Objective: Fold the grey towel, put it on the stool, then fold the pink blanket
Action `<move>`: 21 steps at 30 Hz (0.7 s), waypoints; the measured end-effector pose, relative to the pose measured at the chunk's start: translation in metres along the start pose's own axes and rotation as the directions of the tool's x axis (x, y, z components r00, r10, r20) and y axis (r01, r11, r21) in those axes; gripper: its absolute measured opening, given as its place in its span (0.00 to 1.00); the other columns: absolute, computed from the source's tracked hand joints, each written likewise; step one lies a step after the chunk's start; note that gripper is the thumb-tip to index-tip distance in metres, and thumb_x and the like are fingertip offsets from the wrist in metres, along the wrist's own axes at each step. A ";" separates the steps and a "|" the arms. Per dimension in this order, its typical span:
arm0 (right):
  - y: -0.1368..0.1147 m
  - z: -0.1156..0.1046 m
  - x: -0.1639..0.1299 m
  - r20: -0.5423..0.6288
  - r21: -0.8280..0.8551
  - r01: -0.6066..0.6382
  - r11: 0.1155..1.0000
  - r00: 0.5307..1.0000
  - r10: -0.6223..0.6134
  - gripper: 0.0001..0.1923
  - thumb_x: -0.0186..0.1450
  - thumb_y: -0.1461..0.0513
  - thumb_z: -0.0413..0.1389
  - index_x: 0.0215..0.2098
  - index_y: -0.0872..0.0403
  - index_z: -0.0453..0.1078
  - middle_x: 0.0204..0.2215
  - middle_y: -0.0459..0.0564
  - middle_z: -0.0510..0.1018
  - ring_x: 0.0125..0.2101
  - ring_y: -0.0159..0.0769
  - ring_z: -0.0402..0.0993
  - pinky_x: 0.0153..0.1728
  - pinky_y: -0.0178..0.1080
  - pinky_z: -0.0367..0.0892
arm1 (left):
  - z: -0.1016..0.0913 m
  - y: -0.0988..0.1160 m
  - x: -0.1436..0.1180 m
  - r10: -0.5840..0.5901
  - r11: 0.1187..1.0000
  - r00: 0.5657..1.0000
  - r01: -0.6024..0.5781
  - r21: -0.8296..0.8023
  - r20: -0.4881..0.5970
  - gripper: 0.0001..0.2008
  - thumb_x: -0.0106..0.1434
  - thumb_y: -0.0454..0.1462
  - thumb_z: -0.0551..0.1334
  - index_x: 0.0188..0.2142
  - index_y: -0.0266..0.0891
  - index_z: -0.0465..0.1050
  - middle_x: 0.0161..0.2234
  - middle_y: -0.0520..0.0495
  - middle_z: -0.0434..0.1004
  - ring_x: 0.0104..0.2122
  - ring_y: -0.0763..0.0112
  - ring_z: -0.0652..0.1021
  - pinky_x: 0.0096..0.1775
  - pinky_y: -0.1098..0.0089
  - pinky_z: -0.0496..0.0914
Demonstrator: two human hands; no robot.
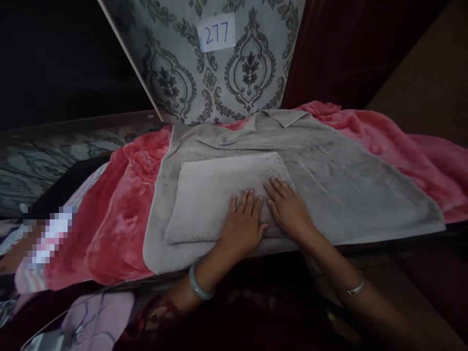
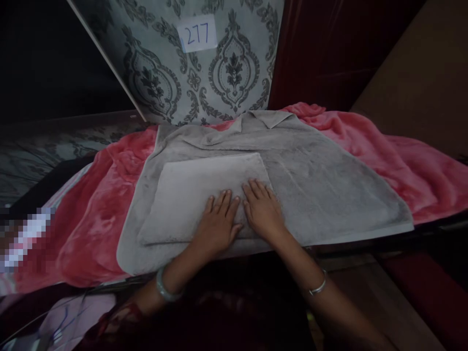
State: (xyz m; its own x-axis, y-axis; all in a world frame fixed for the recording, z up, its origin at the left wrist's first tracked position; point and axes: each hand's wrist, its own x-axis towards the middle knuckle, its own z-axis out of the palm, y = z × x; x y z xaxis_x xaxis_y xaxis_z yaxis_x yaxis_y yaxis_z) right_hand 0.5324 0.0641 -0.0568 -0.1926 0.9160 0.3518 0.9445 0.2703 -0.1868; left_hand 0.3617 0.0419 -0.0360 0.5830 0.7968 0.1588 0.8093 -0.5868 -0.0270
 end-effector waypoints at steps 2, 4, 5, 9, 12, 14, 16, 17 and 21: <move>0.000 0.003 -0.003 -0.007 -0.024 -0.008 1.000 1.000 0.008 0.27 0.73 0.61 0.41 0.66 0.60 0.64 0.67 0.59 0.63 0.68 0.50 0.57 0.65 0.57 0.57 | 0.009 -0.001 0.001 -0.016 1.000 1.000 0.016 0.004 -0.010 0.34 0.72 0.47 0.55 0.70 0.31 0.54 0.71 0.28 0.50 0.71 0.47 0.54 0.68 0.42 0.52; 0.001 0.005 -0.002 -0.014 -0.031 -0.007 1.000 1.000 0.007 0.27 0.73 0.61 0.41 0.67 0.59 0.64 0.67 0.58 0.63 0.68 0.50 0.57 0.65 0.57 0.57 | 0.011 -0.009 -0.004 -0.027 1.000 1.000 0.027 0.003 -0.012 0.36 0.71 0.49 0.56 0.71 0.33 0.53 0.72 0.29 0.50 0.71 0.47 0.54 0.68 0.44 0.53; 0.002 0.005 -0.001 -0.017 -0.030 -0.007 1.000 1.000 0.006 0.27 0.73 0.61 0.41 0.67 0.59 0.64 0.68 0.58 0.63 0.68 0.49 0.57 0.65 0.56 0.58 | 0.009 -0.015 -0.009 -0.043 0.999 0.999 0.043 0.003 -0.008 0.37 0.70 0.50 0.57 0.71 0.33 0.54 0.72 0.28 0.50 0.71 0.47 0.54 0.68 0.44 0.53; 0.004 0.007 -0.002 -0.034 -0.014 -0.010 1.000 0.999 0.009 0.27 0.74 0.60 0.40 0.67 0.59 0.64 0.68 0.57 0.63 0.68 0.48 0.57 0.65 0.57 0.58 | 0.002 -0.054 -0.042 -0.182 0.983 0.983 0.183 0.029 -0.038 0.41 0.68 0.54 0.59 0.70 0.30 0.55 0.71 0.26 0.50 0.70 0.43 0.55 0.67 0.43 0.55; 0.005 0.010 -0.004 -0.043 -0.001 -0.006 1.000 0.999 0.006 0.28 0.74 0.60 0.39 0.67 0.59 0.65 0.68 0.57 0.63 0.68 0.49 0.57 0.65 0.58 0.58 | 0.003 -0.091 -0.075 -0.276 0.959 0.955 0.282 0.044 -0.110 0.37 0.70 0.52 0.55 0.70 0.31 0.57 0.71 0.27 0.52 0.70 0.43 0.56 0.66 0.42 0.55; 0.005 0.012 -0.005 -0.055 0.009 -0.005 1.000 0.998 0.005 0.28 0.74 0.59 0.39 0.66 0.58 0.65 0.67 0.57 0.63 0.68 0.49 0.57 0.65 0.58 0.57 | 0.005 -0.112 -0.095 -0.297 0.953 0.945 0.302 0.018 -0.136 0.33 0.72 0.49 0.52 0.70 0.33 0.57 0.70 0.30 0.54 0.70 0.46 0.57 0.66 0.43 0.57; 0.005 0.014 -0.005 -0.070 0.023 -0.002 1.000 0.998 0.003 0.27 0.74 0.59 0.40 0.66 0.57 0.65 0.67 0.56 0.64 0.68 0.49 0.57 0.65 0.58 0.57 | 0.007 -0.128 -0.112 -0.292 0.956 0.945 0.289 -0.042 -0.148 0.30 0.73 0.46 0.50 0.70 0.37 0.57 0.71 0.34 0.55 0.70 0.51 0.57 0.65 0.45 0.59; 0.005 0.014 -0.005 -0.078 0.032 0.000 1.000 0.997 0.003 0.27 0.73 0.59 0.40 0.66 0.57 0.65 0.67 0.56 0.64 0.68 0.49 0.57 0.65 0.58 0.58 | 0.007 -0.134 -0.119 -0.291 0.956 0.944 0.282 -0.080 -0.155 0.29 0.73 0.45 0.49 0.70 0.38 0.57 0.71 0.36 0.56 0.70 0.52 0.57 0.65 0.46 0.60; 0.011 0.017 -0.005 -0.109 0.093 0.000 0.996 0.994 0.010 0.26 0.73 0.58 0.42 0.63 0.57 0.69 0.66 0.58 0.65 0.67 0.52 0.58 0.64 0.60 0.60 | 0.005 -0.145 -0.134 -0.347 0.916 0.925 0.299 -0.268 -0.153 0.27 0.74 0.44 0.49 0.69 0.41 0.60 0.71 0.38 0.55 0.69 0.56 0.61 0.66 0.47 0.59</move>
State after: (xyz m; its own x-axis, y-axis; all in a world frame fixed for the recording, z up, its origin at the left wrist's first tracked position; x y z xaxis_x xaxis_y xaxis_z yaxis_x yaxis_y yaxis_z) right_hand 0.5389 0.0678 -0.0760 -0.1531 0.8807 0.4482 0.9157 0.2970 -0.2707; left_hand 0.1666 0.0204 -0.0579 0.2480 0.9187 0.3075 0.8963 -0.3380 0.2871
